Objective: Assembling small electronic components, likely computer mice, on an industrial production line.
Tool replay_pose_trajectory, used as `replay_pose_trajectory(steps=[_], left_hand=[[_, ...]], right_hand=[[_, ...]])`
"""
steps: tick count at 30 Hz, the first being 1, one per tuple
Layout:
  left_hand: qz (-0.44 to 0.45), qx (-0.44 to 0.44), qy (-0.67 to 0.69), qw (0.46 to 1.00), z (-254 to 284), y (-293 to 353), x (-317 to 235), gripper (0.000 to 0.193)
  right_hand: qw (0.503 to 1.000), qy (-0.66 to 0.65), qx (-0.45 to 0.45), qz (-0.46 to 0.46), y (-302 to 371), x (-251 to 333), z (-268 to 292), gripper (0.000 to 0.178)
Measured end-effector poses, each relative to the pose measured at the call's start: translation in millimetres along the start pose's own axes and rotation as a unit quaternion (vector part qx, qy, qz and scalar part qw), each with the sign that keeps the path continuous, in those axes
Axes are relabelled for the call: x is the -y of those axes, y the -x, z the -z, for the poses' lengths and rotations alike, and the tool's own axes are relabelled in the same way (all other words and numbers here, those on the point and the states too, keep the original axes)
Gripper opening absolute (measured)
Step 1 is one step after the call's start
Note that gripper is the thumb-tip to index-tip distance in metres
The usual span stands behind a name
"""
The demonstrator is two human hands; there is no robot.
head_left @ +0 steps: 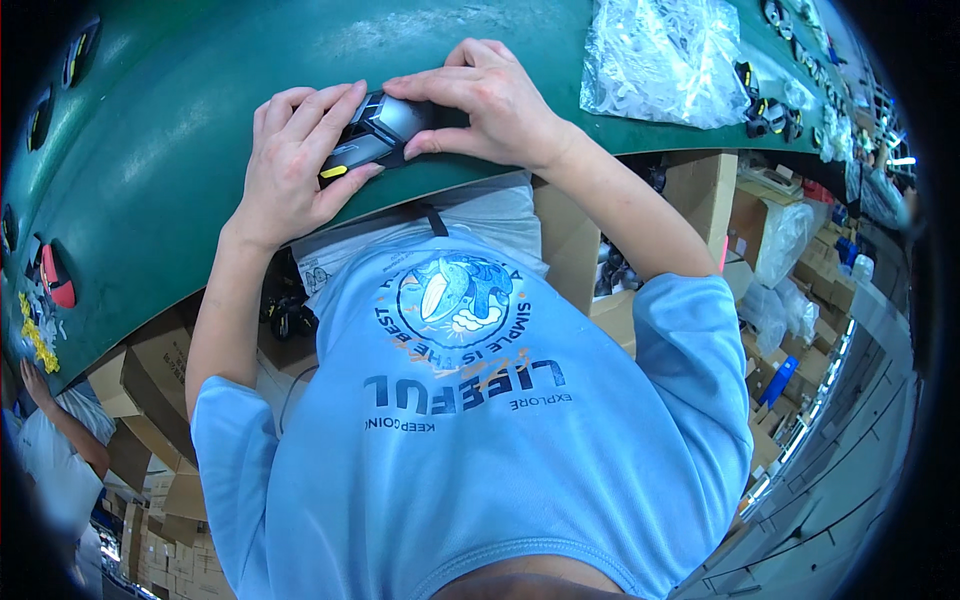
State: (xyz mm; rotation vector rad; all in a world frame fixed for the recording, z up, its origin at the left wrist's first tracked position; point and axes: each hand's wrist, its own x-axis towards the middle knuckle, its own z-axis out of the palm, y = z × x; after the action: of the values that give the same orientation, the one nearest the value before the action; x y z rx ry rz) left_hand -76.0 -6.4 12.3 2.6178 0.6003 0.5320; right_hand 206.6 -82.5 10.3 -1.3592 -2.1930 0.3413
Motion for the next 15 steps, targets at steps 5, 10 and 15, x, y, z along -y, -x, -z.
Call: replay_pose_trajectory(steps=[5, 10, 15], left_hand=[[-0.01, 0.0, 0.035, 0.999, 4.6, -6.5, 2.2, 0.081], [0.0, -0.002, 0.002, 1.0, 24.7, -25.4, -12.0, 0.075], [0.041, -0.013, -0.059, 0.997, -4.4, -3.8, -8.5, 0.072]], right_hand=[[1.0, 0.026, 0.011, 0.0, 4.6, -4.9, -2.3, 0.065], [1.0, 0.001, 0.001, -0.013, 4.2, -7.3, -6.5, 0.061], [0.999, -0.006, -0.04, 0.033, 2.8, -3.1, -10.9, 0.058]])
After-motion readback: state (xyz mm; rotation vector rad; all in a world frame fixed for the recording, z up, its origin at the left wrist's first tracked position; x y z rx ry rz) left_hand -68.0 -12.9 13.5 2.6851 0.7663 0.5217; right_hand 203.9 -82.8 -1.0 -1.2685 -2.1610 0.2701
